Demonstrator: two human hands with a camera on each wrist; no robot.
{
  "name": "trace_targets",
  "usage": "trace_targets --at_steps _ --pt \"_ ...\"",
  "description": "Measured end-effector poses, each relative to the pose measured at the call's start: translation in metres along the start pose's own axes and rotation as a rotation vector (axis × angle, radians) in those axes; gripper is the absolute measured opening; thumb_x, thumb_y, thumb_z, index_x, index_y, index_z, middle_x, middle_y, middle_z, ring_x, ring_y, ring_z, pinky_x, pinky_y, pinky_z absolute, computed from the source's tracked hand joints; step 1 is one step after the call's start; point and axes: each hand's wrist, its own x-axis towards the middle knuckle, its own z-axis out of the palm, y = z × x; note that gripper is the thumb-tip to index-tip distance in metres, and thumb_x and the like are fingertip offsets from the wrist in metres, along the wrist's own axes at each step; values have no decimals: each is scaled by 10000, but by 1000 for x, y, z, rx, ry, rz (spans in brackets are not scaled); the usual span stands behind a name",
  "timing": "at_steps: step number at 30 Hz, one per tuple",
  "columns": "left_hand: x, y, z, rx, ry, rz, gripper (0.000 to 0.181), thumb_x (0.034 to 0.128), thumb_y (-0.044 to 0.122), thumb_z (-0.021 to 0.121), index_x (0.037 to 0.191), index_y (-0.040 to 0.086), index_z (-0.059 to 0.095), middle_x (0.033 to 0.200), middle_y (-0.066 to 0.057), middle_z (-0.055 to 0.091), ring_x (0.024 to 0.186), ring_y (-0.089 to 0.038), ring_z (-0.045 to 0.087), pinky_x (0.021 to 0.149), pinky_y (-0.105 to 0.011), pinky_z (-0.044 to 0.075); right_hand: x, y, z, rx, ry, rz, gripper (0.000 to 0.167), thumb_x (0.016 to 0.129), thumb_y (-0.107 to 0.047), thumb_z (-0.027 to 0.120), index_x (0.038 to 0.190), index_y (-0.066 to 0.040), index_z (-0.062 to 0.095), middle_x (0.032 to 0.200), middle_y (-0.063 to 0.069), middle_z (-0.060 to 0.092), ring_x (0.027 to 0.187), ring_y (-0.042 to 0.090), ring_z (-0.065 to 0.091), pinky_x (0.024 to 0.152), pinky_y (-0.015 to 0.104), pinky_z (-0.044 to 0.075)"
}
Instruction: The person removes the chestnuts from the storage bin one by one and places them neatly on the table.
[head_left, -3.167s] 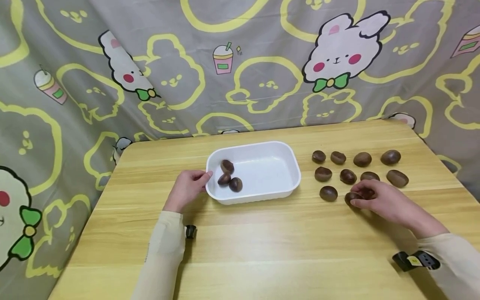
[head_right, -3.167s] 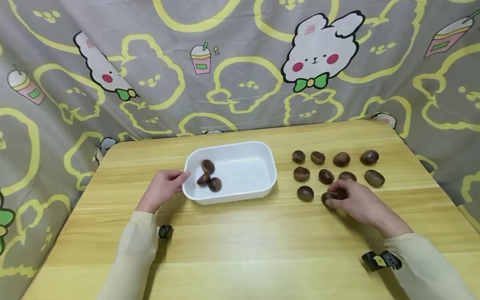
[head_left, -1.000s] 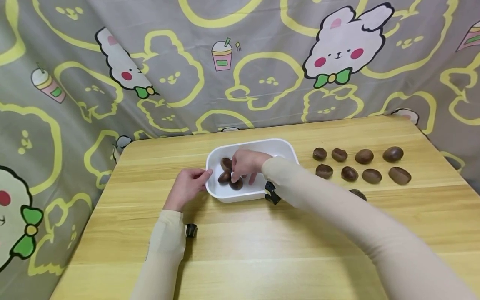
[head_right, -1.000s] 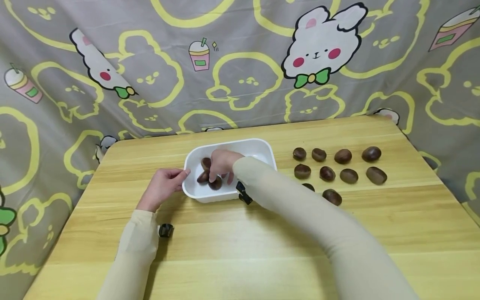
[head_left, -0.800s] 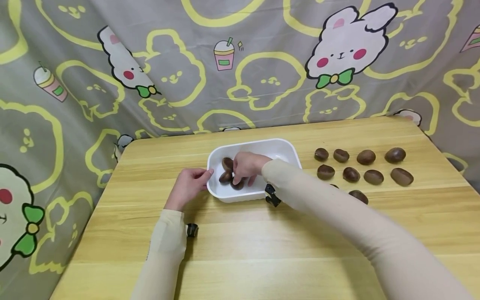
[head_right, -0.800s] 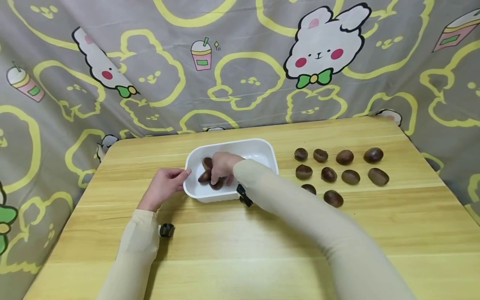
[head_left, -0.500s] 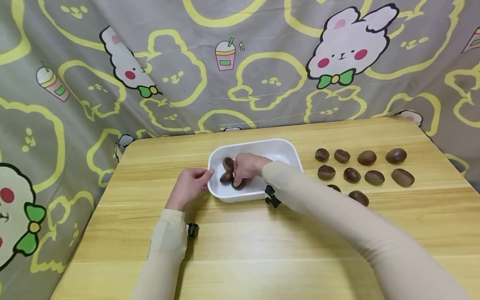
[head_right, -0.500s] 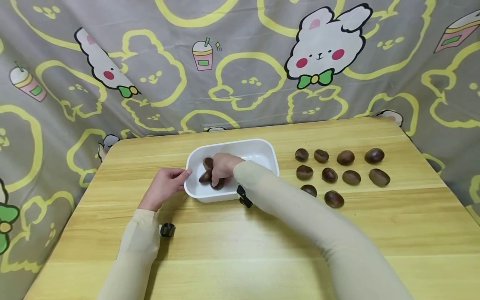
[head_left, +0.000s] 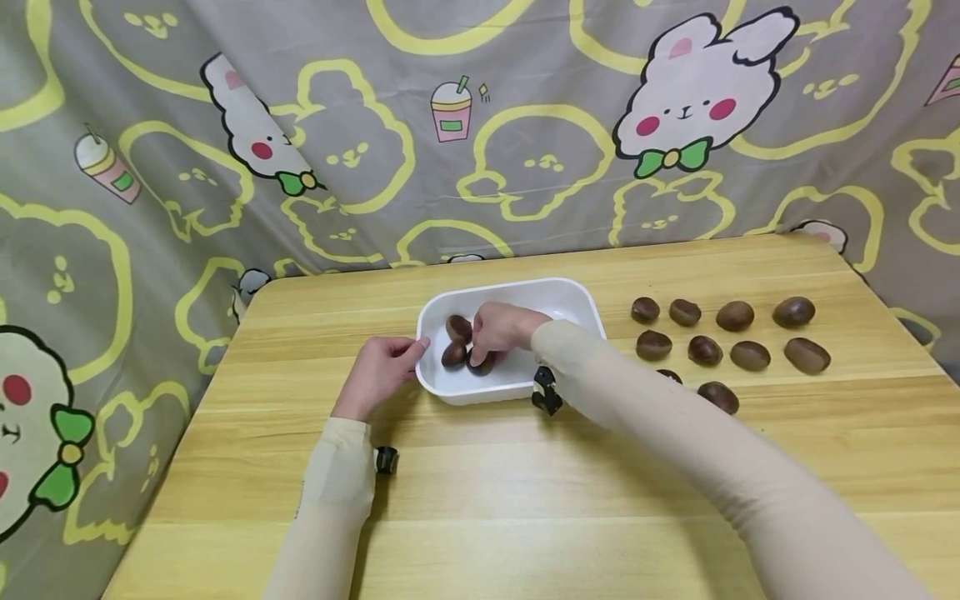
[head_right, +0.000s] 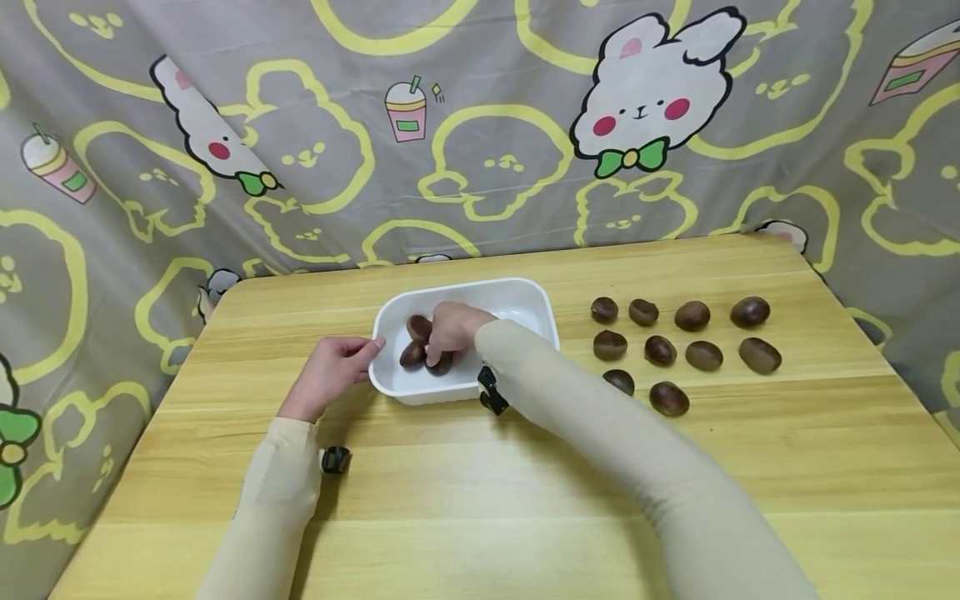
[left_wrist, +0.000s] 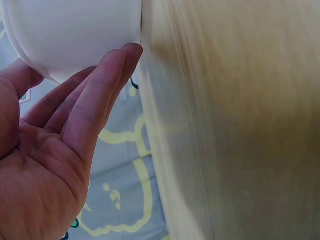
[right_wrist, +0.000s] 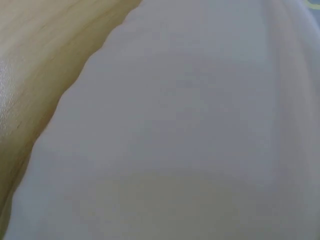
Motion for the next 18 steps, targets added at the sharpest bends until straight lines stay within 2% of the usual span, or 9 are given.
trace_targets --at_steps 9,18 --pt "-1 1 1 -20 -2 0 406 1002 317 592 1159 -44 693 1055 -187 695 846 -223 705 751 -319 577 -1 7 0 100 -23 -28 185 789 -37 799 834 -27 619 800 76 687 761 192 677 744 310 553" --pt "1 1 1 -31 -9 7 411 1004 316 589 1148 -55 691 1041 -198 695 805 -225 714 725 -315 582 -6 11 -6 263 -57 -37 235 805 18 760 938 25 566 869 132 667 718 188 675 699 293 577"
